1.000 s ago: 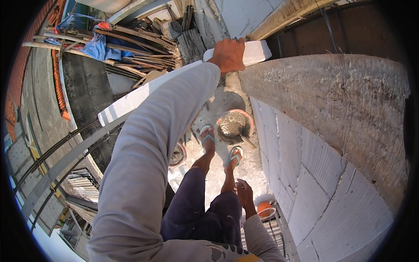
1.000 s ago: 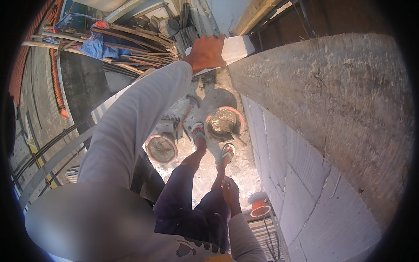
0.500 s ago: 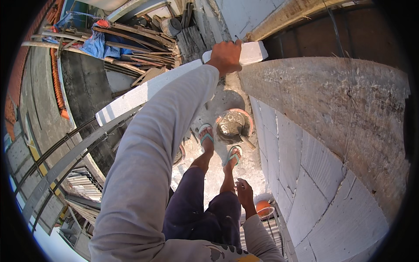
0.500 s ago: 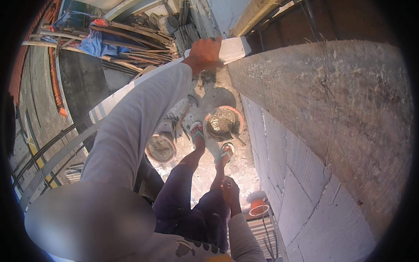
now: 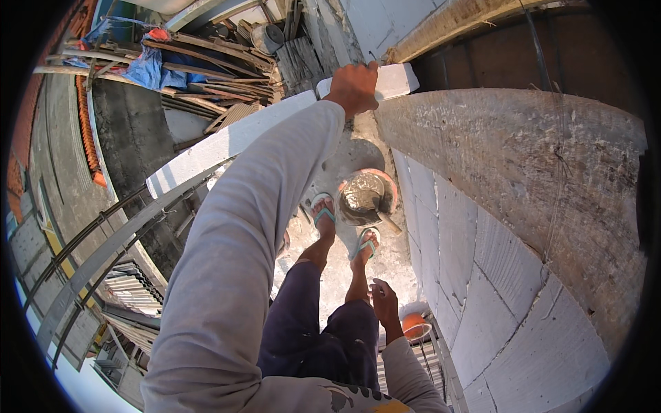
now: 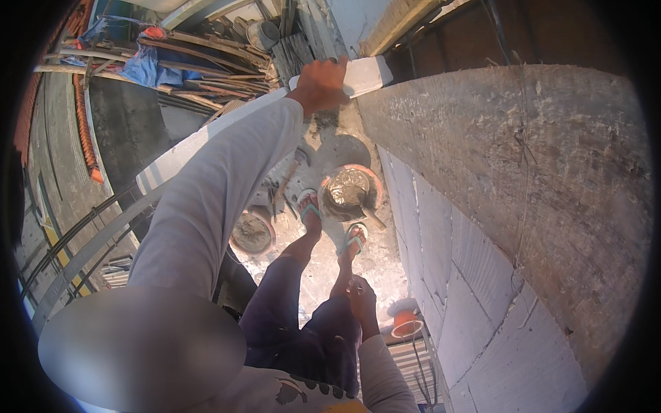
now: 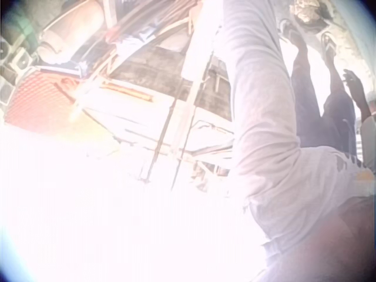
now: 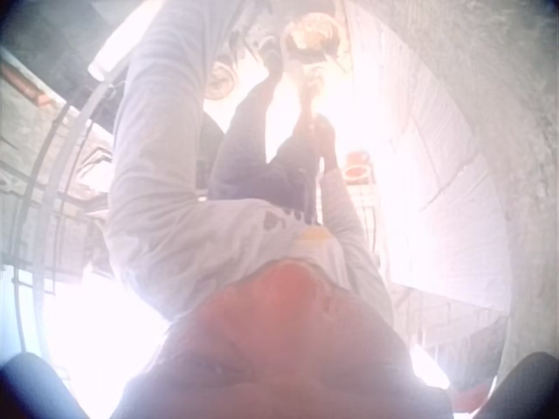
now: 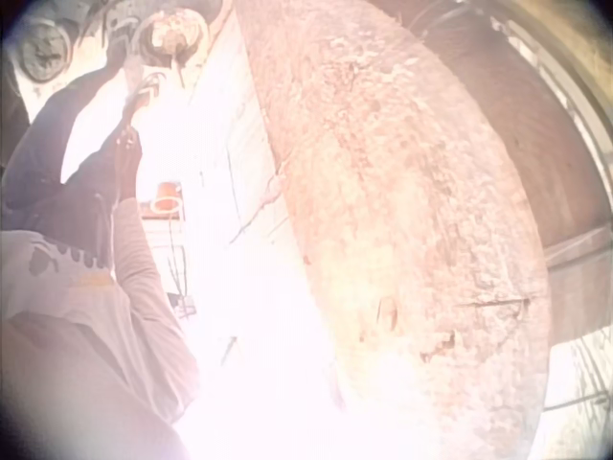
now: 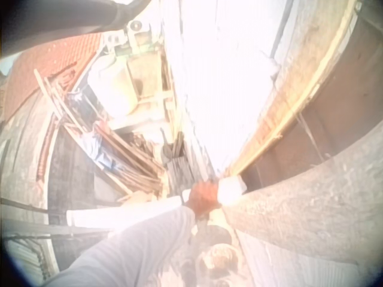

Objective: The person measures and cuts white rectangular tiles using a tape measure and hand saw, then applies mortar with a trowel and places the tiles onto a wall. The person repeats this process for multiple tiles, adjusting their position as needed.

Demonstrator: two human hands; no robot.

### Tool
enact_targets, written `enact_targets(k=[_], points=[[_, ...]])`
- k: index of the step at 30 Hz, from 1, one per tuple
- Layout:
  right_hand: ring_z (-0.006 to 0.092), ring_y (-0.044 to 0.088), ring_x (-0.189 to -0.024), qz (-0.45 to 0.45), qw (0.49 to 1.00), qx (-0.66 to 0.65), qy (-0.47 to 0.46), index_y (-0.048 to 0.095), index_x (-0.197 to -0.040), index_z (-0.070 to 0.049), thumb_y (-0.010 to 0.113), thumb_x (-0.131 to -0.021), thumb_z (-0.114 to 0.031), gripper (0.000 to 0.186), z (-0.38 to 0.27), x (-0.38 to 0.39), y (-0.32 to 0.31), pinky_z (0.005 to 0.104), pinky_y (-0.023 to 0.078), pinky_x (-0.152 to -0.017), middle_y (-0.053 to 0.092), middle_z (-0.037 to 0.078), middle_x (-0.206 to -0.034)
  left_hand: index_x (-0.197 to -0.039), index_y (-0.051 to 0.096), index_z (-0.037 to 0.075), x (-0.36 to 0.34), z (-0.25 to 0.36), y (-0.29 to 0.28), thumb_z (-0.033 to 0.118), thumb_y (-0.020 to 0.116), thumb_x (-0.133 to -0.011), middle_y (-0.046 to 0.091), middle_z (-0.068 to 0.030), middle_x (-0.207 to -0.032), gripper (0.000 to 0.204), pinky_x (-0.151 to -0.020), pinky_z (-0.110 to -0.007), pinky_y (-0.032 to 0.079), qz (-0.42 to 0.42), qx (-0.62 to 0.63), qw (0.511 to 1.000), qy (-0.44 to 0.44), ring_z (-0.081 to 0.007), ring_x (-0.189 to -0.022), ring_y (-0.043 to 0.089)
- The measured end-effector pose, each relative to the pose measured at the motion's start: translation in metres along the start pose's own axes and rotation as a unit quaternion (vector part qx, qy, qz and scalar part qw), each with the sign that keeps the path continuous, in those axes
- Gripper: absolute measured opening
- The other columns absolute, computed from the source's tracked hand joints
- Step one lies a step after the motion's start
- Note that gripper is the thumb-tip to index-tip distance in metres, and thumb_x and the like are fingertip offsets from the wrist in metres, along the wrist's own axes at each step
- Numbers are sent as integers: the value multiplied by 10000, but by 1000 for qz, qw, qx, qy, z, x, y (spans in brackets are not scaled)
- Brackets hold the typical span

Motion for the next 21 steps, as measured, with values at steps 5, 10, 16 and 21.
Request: enact_targets(k=[5, 10, 16, 21], points=[[218, 737, -907, 6, 1000, -11, 4, 637, -1299, 39, 572, -1014, -230, 397, -2, 0, -1, 345, 563, -827, 739, 180, -1064, -1269, 547, 26, -3, -5, 10, 354, 869, -668, 717, -186, -995, 757, -795, -462, 597, 8, -13, 1000, 15, -377, -913, 727], [215, 737, -905, 2, 1000, 1, 12, 639, -1298, 34, 570, -1012, -228, 394, -2, -1, -1, 343, 562, -827, 743, 170, -1058, -1278, 559, 18, -2, -4, 9, 395, 902, -650, 728, -167, -1005, 810, -796, -429, 600, 12, -29, 999, 24, -351, -919, 733], [222, 743, -924, 5, 1000, 16, -8, 636, -1303, 30, 567, -1016, -235, 396, -5, 0, -1, 341, 561, -840, 744, 174, -1061, -1337, 545, -15, 5, -4, -2, 429, 918, -646, 732, -167, -1031, 902, -815, -425, 595, 3, -17, 1000, 26, -350, -939, 732], [235, 744, -943, -4, 1000, 6, -12, 623, -1317, 36, 548, -1023, -219, 396, -20, 5, -2, 350, 565, -857, 740, 180, -1093, -1357, 535, -29, 12, 5, -26, 444, 906, -662, 729, -183, -1072, 918, -842, -437, 591, -28, 0, 999, 16, -358, -964, 732]])
Point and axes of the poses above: each hand's wrist, its own x-axis away from the middle knuckle, its own y-axis out of the palm, z = x × y, the point moved 10 cm from there along -x, towards the middle knuckle
